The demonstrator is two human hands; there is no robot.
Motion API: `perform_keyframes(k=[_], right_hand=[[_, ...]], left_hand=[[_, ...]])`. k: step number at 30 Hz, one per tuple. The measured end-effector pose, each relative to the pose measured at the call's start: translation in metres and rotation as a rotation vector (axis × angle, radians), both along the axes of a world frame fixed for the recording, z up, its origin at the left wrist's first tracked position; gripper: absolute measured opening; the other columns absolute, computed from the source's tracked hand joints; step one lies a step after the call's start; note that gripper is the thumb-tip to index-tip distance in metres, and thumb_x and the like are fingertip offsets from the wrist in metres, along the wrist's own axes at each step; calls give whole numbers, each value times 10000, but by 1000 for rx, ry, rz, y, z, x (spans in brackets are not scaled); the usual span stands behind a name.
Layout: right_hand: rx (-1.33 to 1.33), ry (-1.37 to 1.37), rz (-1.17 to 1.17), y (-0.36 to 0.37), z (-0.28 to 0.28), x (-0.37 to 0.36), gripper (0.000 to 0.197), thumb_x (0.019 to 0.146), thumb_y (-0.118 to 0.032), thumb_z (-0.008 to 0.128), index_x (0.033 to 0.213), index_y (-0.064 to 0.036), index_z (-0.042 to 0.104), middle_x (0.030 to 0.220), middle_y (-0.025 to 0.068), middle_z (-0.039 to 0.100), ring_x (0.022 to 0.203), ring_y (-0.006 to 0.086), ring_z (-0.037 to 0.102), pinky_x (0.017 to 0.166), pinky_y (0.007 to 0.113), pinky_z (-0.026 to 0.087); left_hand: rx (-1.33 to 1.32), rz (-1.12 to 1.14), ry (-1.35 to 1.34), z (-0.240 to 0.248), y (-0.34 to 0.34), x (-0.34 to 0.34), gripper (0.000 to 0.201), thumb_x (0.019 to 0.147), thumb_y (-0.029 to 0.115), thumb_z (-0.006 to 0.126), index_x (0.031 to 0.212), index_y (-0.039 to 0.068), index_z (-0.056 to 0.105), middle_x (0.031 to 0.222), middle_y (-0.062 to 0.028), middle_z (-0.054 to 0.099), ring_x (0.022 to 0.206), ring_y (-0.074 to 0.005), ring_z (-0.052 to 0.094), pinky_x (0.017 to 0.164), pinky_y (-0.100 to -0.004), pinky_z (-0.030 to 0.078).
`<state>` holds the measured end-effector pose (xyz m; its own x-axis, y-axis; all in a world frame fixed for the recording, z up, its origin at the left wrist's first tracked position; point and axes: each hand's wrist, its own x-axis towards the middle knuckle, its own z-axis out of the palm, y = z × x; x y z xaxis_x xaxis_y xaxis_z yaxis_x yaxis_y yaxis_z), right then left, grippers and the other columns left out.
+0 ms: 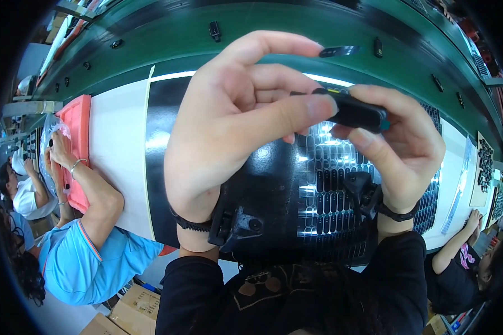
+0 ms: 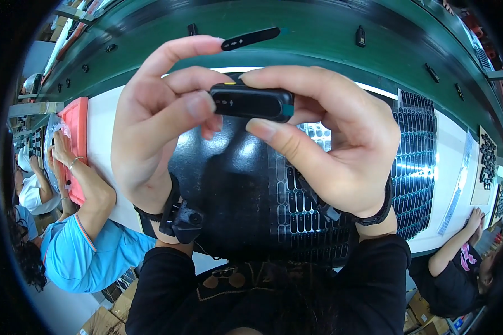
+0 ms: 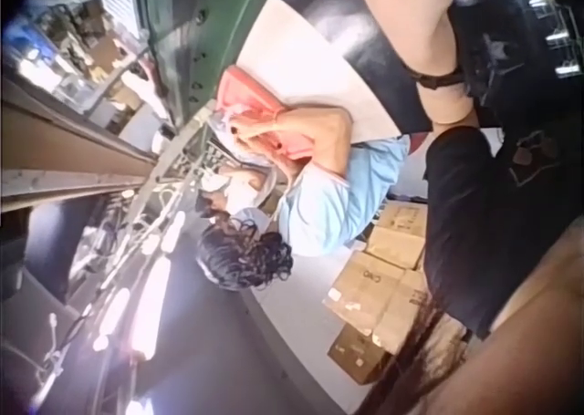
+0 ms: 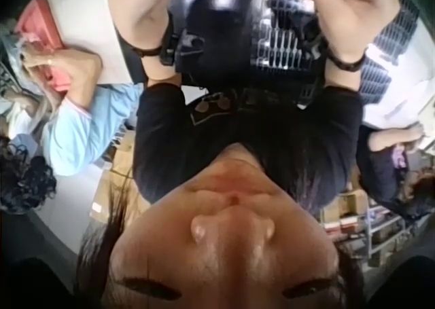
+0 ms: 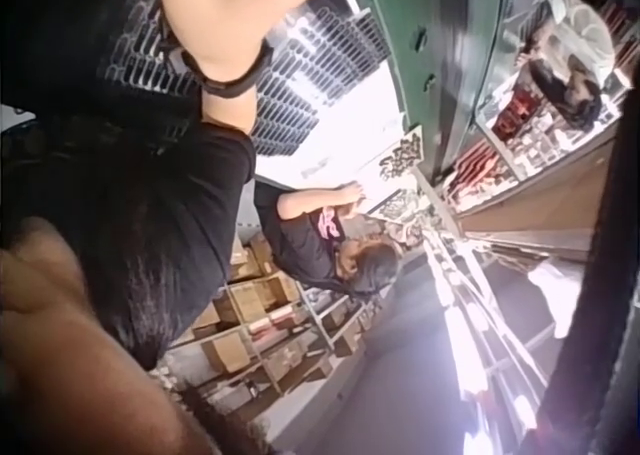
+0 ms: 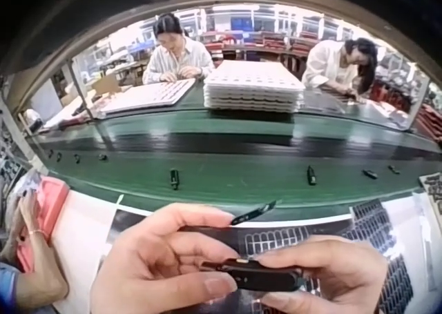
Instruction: The person peels a screen protector from a sheet, presses it onto a small electronic device, and smooths it by hand. They then place the device onto a conveyor belt and repeat the process.
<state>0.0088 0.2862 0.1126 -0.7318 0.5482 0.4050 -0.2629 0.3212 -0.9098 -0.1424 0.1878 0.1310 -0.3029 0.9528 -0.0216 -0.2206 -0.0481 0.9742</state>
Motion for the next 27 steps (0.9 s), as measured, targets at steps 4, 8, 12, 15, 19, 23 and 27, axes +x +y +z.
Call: perform_keyframes(k=[4,8,12,15,19,23,27], right_hand=[[8,-43,-38,0,-1,-3,258,741,9,558,990,73,535,886,156,573,758,223,605,677,277,515],[234,-90,-154,5,-13,-7,214,715,38,583,927,14,585,753,95,596,653,144,599,570,204,468],[297,-104,-257,3,-9,-7,180,718,35,573,895,8,588,665,84,571,580,151,583,515,205,448],[273,-184,-203,5,-8,-4,164,767,10,540,926,31,578,747,94,580,624,128,587,549,196,458],[234,-215,-186,7,-9,-5,166,798,-11,521,950,30,573,806,92,584,647,115,589,561,189,463],[289,-163,-230,11,-22,-10,150,781,-14,536,926,11,563,764,90,571,616,130,576,537,206,447],[236,-246,-163,17,-33,-8,185,825,-79,498,994,-12,534,817,62,563,633,104,549,561,194,442]], left_hand=[[5,124,146,-1,1,7,492,688,-58,619,1136,-26,416,805,-84,602,658,-81,558,579,-158,430],[64,254,394,-9,4,17,512,661,-89,634,1123,-20,426,801,-86,602,648,-85,563,581,-155,433],[67,287,466,-11,10,20,510,649,-96,643,1107,-10,436,798,-84,600,663,-87,565,588,-158,437],[52,280,465,-13,12,20,507,647,-96,644,1102,-4,438,795,-81,598,680,-88,566,590,-159,439],[74,291,544,-17,15,21,514,649,-96,641,1107,1,431,793,-76,596,702,-88,567,585,-159,439],[135,368,695,-27,21,28,519,657,-91,634,1121,3,422,796,-70,595,709,-90,568,578,-161,439],[118,395,719,-36,25,30,507,679,-80,619,1135,4,412,803,-65,597,703,-92,571,572,-163,436]])
